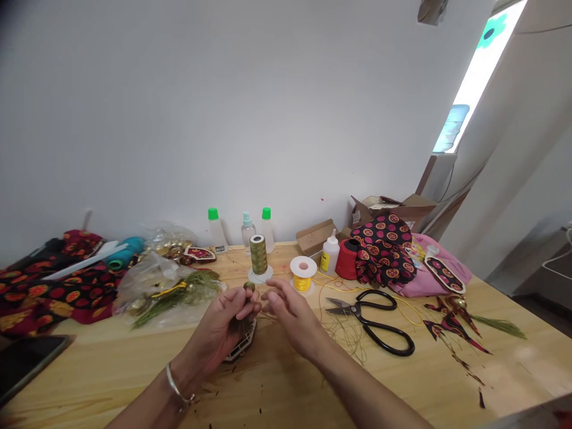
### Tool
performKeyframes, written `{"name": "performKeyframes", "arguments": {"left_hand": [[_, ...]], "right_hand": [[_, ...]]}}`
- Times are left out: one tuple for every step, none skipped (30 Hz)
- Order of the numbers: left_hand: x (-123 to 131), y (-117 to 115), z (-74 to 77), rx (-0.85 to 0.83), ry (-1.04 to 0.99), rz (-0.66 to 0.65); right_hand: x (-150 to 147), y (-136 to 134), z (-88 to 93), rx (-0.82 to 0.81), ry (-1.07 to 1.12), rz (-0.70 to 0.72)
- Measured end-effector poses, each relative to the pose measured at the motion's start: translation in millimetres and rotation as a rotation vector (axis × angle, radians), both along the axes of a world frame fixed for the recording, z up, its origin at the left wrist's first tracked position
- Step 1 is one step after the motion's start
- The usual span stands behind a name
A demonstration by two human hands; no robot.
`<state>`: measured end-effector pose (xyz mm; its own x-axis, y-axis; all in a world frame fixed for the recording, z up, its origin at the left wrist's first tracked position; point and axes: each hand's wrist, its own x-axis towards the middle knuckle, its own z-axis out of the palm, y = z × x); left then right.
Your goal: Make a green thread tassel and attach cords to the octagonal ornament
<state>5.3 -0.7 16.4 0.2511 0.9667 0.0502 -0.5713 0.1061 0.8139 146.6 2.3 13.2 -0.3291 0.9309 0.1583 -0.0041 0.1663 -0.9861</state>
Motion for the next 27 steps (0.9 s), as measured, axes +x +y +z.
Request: {"name": "performKeyframes", "arguments": {"left_hand": [[0.6,0.2,0.1,-0.003,0.003,0.007],[1.3,0.4,0.1,-0.006,0.004,0.006],[1.9,0.7,0.0,-0.01,0.004,0.001],[2.6,1.0,-0.1,-0.014,0.005,-0.001],[3.2,1.4,-0.3,-0.016,0.007,0.002],[3.6,1.8,-0.3,-0.019,0.004,0.012],[3.7,2.3,-0.2,-0.026,-0.002,0.03],[3.6,2.8,0.0,-0.032,-0.015,0.051],[3.3,3.3,0.4,-0.039,-0.032,0.072],[2.7,3.7,0.9,-0.046,-0.051,0.089],[2.0,4.1,1.5,-0.052,-0.064,0.103],[1.3,4.3,1.9,-0.053,-0.069,0.113],[0.6,4.3,2.2,-0.052,-0.07,0.119],[0.1,4.2,2.3,-0.049,-0.067,0.118],[-0.2,4.0,2.2,-0.048,-0.063,0.112],[-0.3,3.8,2.0,-0.048,-0.059,0.103],[-0.3,3.6,1.8,-0.05,-0.056,0.09],[-0.1,3.4,1.5,-0.052,-0.055,0.08],[0.0,3.4,1.3,-0.053,-0.055,0.072],[0.2,3.5,1.2,-0.055,-0.055,0.069],[0.2,3.7,1.3,-0.055,-0.057,0.073],[0.1,3.9,1.6,-0.055,-0.063,0.084],[0.0,4.1,1.9,-0.054,-0.068,0.097],[-0.2,4.3,2.1,-0.052,-0.068,0.11],[-0.4,4.3,2.3,-0.051,-0.063,0.117],[-0.5,4.2,2.3,-0.048,-0.05,0.119],[-0.4,4.1,2.0,-0.047,-0.026,0.113]], "right_hand": [[-0.4,-0.3,-0.1,-0.122,0.07,0.035],[-0.3,-0.6,0.3,-0.231,0.133,0.083],[0.3,-0.9,1.2,-0.322,0.188,0.137],[1.4,-1.2,2.4,-0.392,0.232,0.192],[2.7,-1.3,3.7,-0.443,0.27,0.236],[4.3,-1.3,4.9,-0.482,0.297,0.263],[6.1,-1.1,6.0,-0.511,0.311,0.269],[7.7,-0.9,7.0,-0.529,0.313,0.256],[9.2,-0.7,8.0,-0.538,0.306,0.236],[10.3,-0.6,8.9,-0.537,0.293,0.217],[10.9,-0.5,9.7,-0.526,0.273,0.203],[11.1,-0.5,10.3,-0.505,0.242,0.194],[10.7,-0.5,10.6,-0.471,0.198,0.185],[9.9,-0.3,10.3,-0.425,0.145,0.177],[8.8,0.2,9.5,-0.363,0.094,0.164],[7.5,0.9,8.0,-0.291,0.052,0.147],[6.2,1.9,6.1,-0.221,0.021,0.128],[5.1,3.2,4.0,-0.159,0.002,0.106],[4.3,4.4,2.0,-0.11,-0.011,0.08],[3.8,5.6,0.4,-0.073,-0.025,0.048],[3.8,6.5,-0.5,-0.045,-0.04,0.009],[4.2,7.0,-0.6,-0.02,-0.052,-0.033],[5.0,7.0,0.3,0.013,-0.057,-0.08],[6.1,6.4,2.0,0.057,-0.063,-0.13],[7.4,5.3,4.3,0.109,-0.08,-0.179],[8.8,3.8,7.0,0.175,-0.11,-0.223],[10.1,2.0,9.8,0.253,-0.151,-0.262]]}}
